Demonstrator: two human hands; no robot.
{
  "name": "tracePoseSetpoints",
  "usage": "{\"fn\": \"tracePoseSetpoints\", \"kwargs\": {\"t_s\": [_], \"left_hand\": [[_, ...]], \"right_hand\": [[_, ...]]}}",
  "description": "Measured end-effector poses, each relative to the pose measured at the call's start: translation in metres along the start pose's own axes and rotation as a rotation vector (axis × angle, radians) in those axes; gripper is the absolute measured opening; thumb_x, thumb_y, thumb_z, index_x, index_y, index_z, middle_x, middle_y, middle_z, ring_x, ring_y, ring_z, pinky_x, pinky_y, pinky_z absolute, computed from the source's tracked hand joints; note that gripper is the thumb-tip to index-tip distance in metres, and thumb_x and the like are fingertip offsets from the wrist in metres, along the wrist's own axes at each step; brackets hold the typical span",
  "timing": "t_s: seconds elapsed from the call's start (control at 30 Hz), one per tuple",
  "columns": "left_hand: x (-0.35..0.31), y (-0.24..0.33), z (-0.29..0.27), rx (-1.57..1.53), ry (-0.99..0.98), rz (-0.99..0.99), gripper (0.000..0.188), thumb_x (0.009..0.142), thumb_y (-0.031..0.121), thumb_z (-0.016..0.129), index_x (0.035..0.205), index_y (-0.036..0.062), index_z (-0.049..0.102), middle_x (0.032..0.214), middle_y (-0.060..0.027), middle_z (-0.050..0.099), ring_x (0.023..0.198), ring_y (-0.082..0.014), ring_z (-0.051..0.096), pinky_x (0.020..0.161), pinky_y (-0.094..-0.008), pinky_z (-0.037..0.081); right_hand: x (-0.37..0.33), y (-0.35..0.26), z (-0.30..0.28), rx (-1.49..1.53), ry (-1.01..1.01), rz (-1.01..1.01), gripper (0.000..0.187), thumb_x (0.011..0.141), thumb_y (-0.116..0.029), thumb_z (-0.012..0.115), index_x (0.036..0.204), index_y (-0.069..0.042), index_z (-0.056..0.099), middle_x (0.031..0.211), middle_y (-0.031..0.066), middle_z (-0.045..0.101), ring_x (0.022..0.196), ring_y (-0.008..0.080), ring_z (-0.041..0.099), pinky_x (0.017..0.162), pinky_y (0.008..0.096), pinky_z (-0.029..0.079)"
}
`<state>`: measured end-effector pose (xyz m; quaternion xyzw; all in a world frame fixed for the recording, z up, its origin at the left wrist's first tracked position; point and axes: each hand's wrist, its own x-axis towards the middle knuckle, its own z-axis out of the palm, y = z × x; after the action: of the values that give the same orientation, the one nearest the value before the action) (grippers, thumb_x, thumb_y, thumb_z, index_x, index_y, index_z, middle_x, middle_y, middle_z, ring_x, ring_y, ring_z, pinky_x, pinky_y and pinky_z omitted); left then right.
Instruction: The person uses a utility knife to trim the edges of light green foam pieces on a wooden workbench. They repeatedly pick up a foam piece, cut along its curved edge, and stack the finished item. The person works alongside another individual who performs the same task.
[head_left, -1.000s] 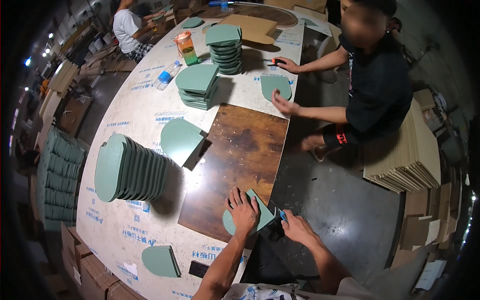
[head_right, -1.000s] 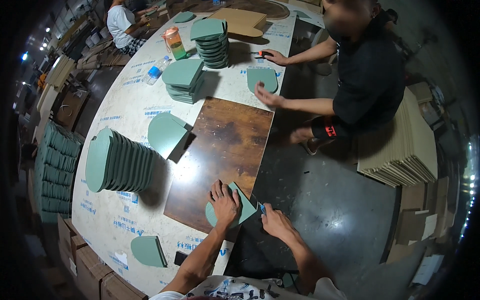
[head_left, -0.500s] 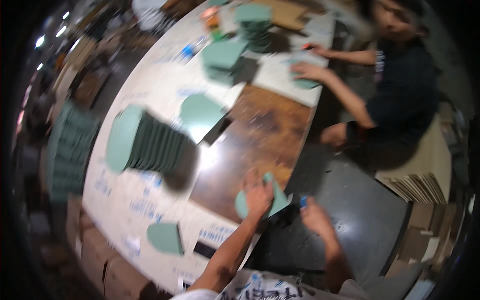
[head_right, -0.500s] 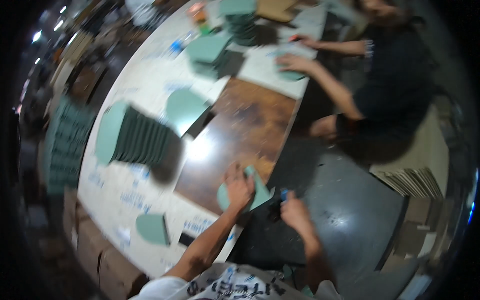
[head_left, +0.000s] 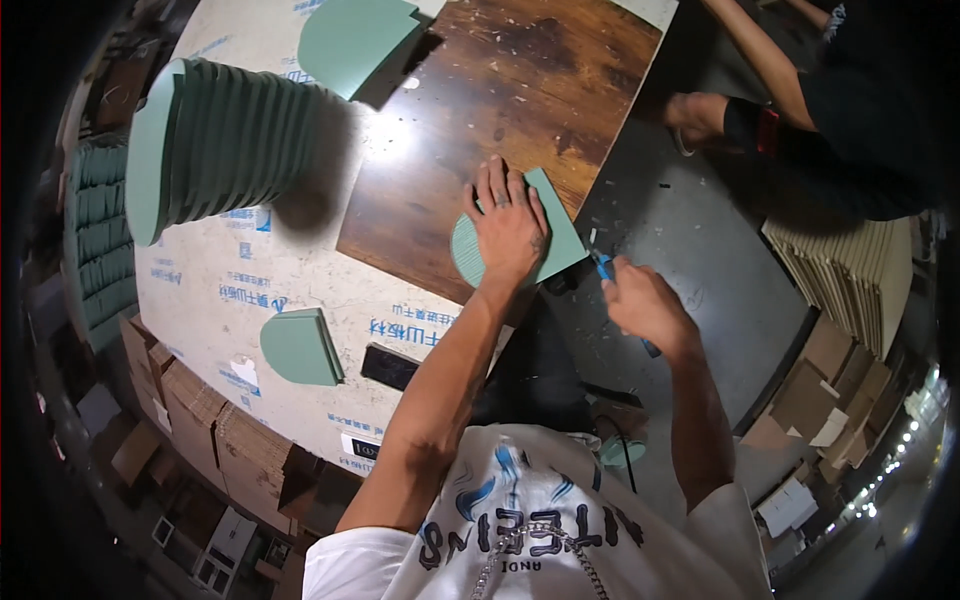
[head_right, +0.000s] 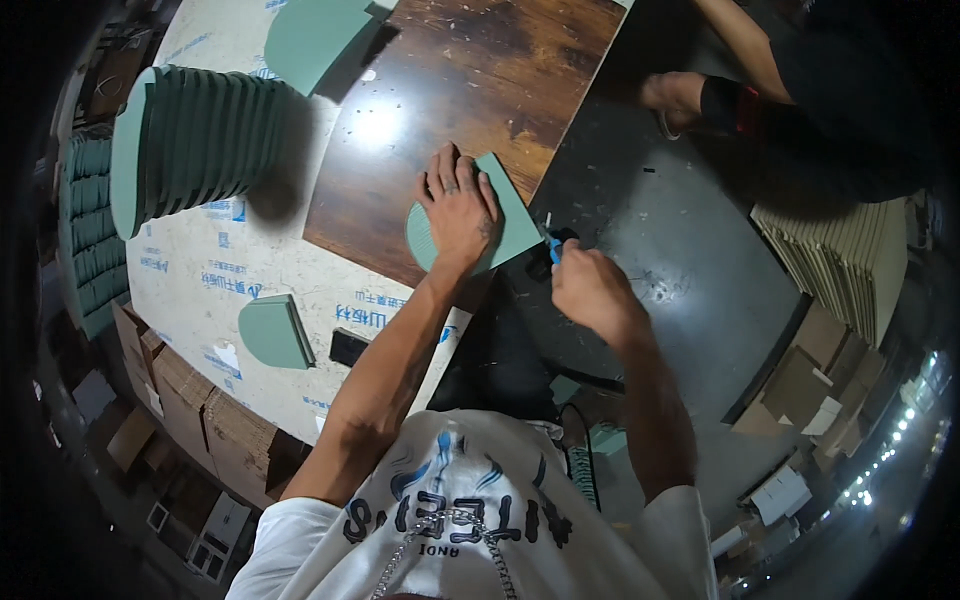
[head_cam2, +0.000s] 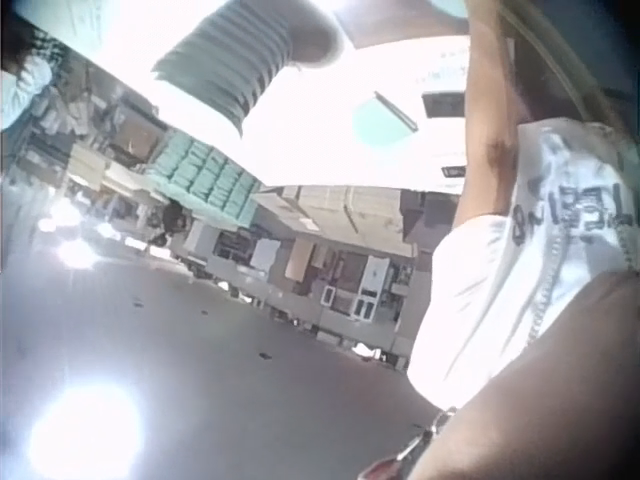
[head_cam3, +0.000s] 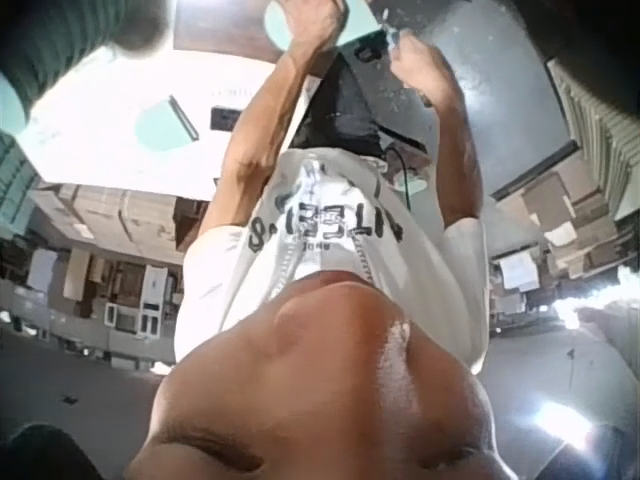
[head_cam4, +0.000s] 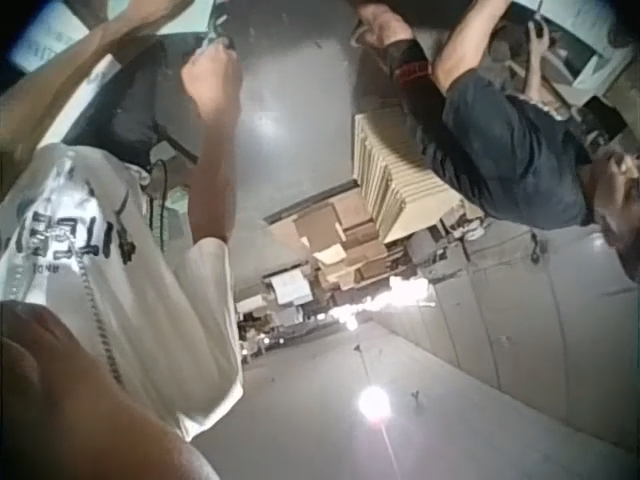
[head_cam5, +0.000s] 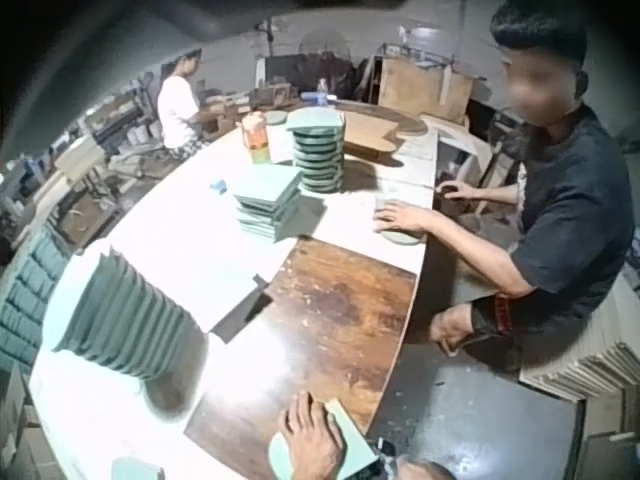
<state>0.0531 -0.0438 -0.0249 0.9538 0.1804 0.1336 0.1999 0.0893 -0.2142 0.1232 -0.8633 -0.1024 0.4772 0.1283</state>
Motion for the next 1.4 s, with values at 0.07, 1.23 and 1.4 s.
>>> {"fn": "tracePoseSetpoints", "kwargs": {"t_s": [0.07, 1.23, 1.4], "left_hand": [[-0.003, -0.002, -0.002, 0.022, -0.01, 0.016, 0.037, 0.101, 0.022, 0.05, 0.128, -0.0018, 0.052, 0.147, -0.0234, 0.045, 0.139, -0.0394, 0.038, 0.116, -0.0551, 0.022], [-0.006, 0.002, -0.04, -0.106, -0.241, -0.3, 0.056, 0.096, 0.044, 0.06, 0.13, 0.0009, 0.058, 0.139, -0.0267, 0.05, 0.13, -0.0443, 0.045, 0.106, -0.0592, 0.032], [0.034, -0.034, -0.097, -0.863, -0.592, -0.327, 0.051, 0.096, 0.038, 0.068, 0.128, -0.001, 0.063, 0.106, -0.0125, 0.069, 0.097, -0.023, 0.064, 0.091, -0.0359, 0.049]], "right_hand": [[0.003, -0.004, 0.01, -0.108, 0.041, -0.014, 0.029, 0.098, -0.017, 0.051, 0.107, 0.01, 0.057, 0.087, 0.03, 0.067, 0.084, 0.0458, 0.066, 0.08, 0.0518, 0.054], [0.072, 0.013, 0.138, 1.485, 0.74, -0.125, 0.029, 0.096, -0.012, 0.071, 0.12, 0.003, 0.065, 0.077, 0.0032, 0.065, 0.067, 0.0099, 0.062, 0.059, 0.024, 0.049], [0.028, -0.004, 0.067, 1.206, 0.821, -0.362, 0.027, 0.095, -0.012, 0.071, 0.12, 0.0, 0.069, 0.074, -0.0001, 0.064, 0.063, 0.0068, 0.058, 0.06, 0.0235, 0.047]]}}
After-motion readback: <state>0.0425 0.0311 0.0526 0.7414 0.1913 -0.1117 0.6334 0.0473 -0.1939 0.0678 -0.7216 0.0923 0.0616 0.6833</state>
